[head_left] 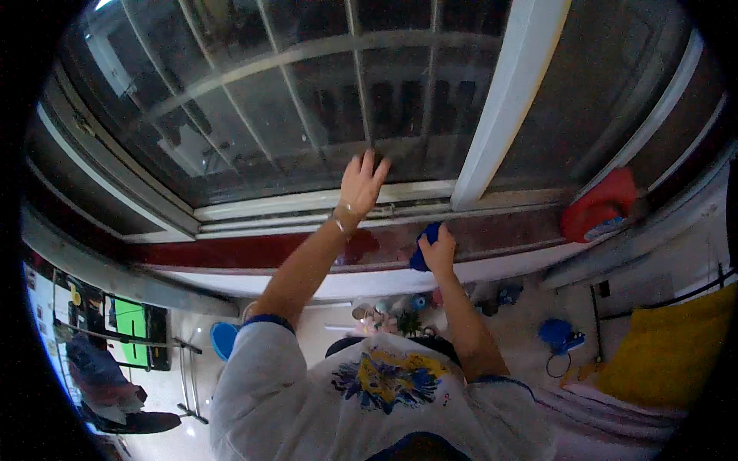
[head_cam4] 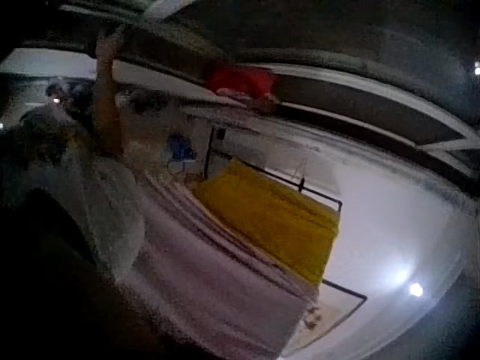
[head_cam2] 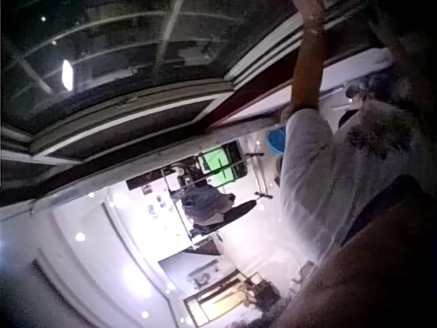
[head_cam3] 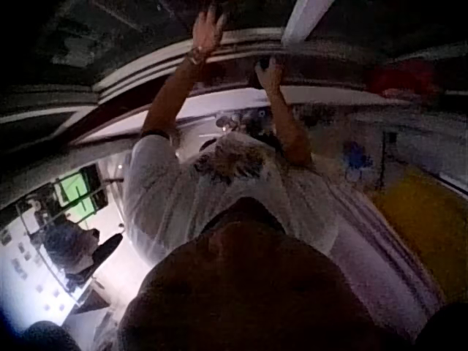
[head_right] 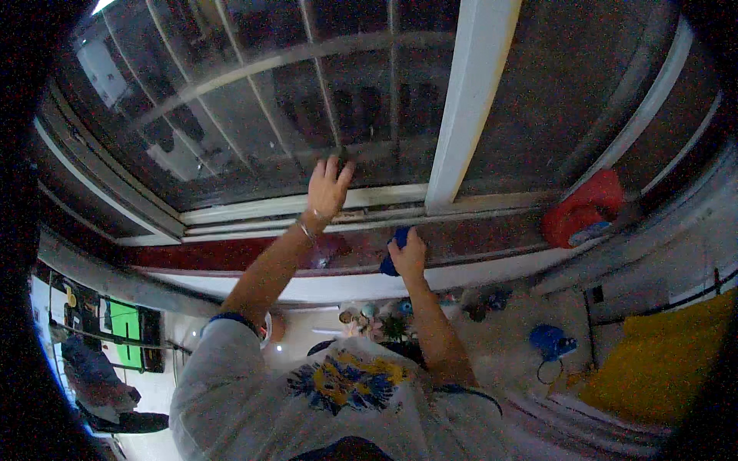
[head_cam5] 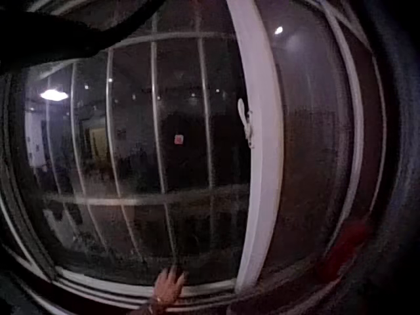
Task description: The person cleans a window and its frame using a blue cloth and a steel wool pad. They dip the cloth in a bucket of water, wipe the glass panes and the window sill, and use the steel wool pad to scrub the frame. The person also handles a red bottle of cleaning solution.
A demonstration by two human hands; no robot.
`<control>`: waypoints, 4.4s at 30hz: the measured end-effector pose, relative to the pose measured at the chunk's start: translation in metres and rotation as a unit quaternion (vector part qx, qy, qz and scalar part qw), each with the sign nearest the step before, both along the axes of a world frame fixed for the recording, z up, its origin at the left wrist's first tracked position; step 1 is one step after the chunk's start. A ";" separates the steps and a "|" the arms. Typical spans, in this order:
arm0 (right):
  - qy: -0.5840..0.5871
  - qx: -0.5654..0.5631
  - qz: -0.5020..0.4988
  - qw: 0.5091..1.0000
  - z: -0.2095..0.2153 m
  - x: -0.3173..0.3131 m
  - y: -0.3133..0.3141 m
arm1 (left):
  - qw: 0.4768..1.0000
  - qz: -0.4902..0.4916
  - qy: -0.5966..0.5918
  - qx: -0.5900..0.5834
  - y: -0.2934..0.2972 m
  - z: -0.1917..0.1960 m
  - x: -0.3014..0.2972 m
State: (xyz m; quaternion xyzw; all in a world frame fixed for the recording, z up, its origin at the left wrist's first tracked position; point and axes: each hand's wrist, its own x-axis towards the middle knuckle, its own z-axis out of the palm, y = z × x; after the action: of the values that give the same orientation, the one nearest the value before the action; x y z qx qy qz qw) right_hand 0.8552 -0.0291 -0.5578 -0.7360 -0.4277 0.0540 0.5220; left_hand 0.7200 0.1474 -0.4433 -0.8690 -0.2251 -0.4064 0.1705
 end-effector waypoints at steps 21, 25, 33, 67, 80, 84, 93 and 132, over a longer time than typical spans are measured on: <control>-0.082 0.068 -0.040 0.993 -0.032 0.008 0.002 | 0.988 -0.049 -0.095 0.108 -0.017 0.188 0.082; -0.038 0.045 0.013 0.998 -0.034 0.009 0.006 | 0.994 -0.052 0.040 0.089 -0.007 0.090 0.063; -0.018 -0.021 -0.027 0.999 -0.024 0.013 0.001 | 0.988 -0.016 -0.105 0.115 -0.015 0.199 0.092; 0.141 0.011 0.055 0.989 -0.034 0.031 0.005 | 0.948 0.067 -0.223 0.218 0.001 0.360 0.051; 0.078 -0.025 0.043 0.996 -0.040 0.039 0.004 | 0.926 0.089 -0.235 0.283 0.002 0.461 0.069; 0.175 -0.048 0.103 0.978 -0.010 0.025 0.001 | 0.981 0.136 -0.106 0.092 0.009 0.480 0.057; 0.208 0.044 0.154 0.965 -0.002 0.031 -0.007 | 0.925 0.064 -0.196 0.318 0.014 0.467 0.059; 0.266 0.012 0.130 0.955 -0.016 0.040 -0.003 | 0.942 0.050 -0.170 0.284 0.007 0.435 0.075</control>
State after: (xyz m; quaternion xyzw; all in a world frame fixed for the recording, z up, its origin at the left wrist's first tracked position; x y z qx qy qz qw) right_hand 0.8951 -0.0324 -0.5743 -0.6269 -0.3659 0.3105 0.6138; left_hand 0.7952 0.1542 -0.0087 -0.6902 -0.1694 -0.5861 0.3891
